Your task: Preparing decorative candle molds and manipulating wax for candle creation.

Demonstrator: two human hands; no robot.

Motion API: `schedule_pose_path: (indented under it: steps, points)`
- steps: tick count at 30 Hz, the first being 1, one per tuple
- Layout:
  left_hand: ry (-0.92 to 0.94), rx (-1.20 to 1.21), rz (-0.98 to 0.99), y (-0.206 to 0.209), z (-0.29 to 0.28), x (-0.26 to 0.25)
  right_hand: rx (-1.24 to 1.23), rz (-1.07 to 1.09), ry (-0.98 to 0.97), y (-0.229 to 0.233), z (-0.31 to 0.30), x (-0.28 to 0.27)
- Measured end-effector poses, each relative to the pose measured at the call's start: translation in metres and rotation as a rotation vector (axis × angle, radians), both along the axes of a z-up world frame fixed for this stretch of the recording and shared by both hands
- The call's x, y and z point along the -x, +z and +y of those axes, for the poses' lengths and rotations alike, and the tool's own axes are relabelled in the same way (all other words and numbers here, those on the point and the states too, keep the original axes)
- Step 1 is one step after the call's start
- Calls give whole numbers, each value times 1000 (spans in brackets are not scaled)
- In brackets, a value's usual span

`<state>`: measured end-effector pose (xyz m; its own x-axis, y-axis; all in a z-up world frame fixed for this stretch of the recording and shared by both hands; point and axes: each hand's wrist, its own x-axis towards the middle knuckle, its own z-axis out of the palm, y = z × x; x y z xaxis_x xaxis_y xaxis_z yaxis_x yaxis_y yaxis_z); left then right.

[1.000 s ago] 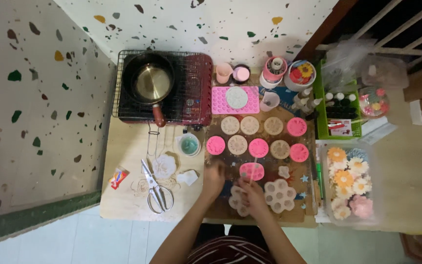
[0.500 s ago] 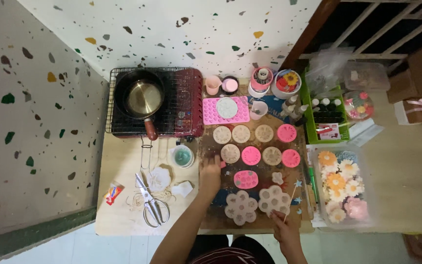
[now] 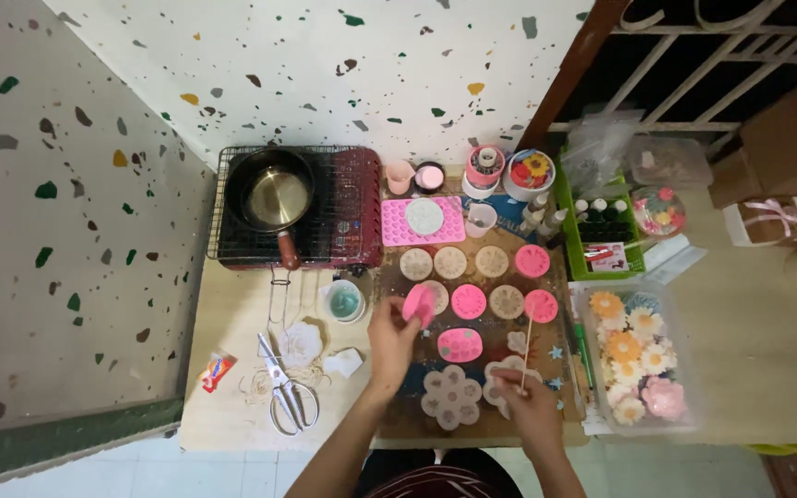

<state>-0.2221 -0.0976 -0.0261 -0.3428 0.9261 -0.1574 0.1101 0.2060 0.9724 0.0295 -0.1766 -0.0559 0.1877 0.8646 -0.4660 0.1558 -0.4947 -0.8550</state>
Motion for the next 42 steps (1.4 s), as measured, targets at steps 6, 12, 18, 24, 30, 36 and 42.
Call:
schedule_pose_path:
  steps: [6,12,18,24,30,36,42]
  points:
    - [-112,-100,-717,87,-20,-26,-583,48,142,173,15,37]
    - [-215,-151,-796,167,-45,-34,-645,265,52,210,24,53]
    - [-276,-101,-844,203,-58,-29,-725,306,69,227,17,52]
    - [-302,-137,-907,210,-64,-32,-783,273,68,231,12,49]
    - [-309,-164,-878,208,-67,-33,-845,159,47,236,11,56]
    - [-276,-210,-812,210,-68,-38,-976,42,71,218,12,60]
    - [-193,-213,-719,212,-71,-46,-987,-67,-5,199,9,67]
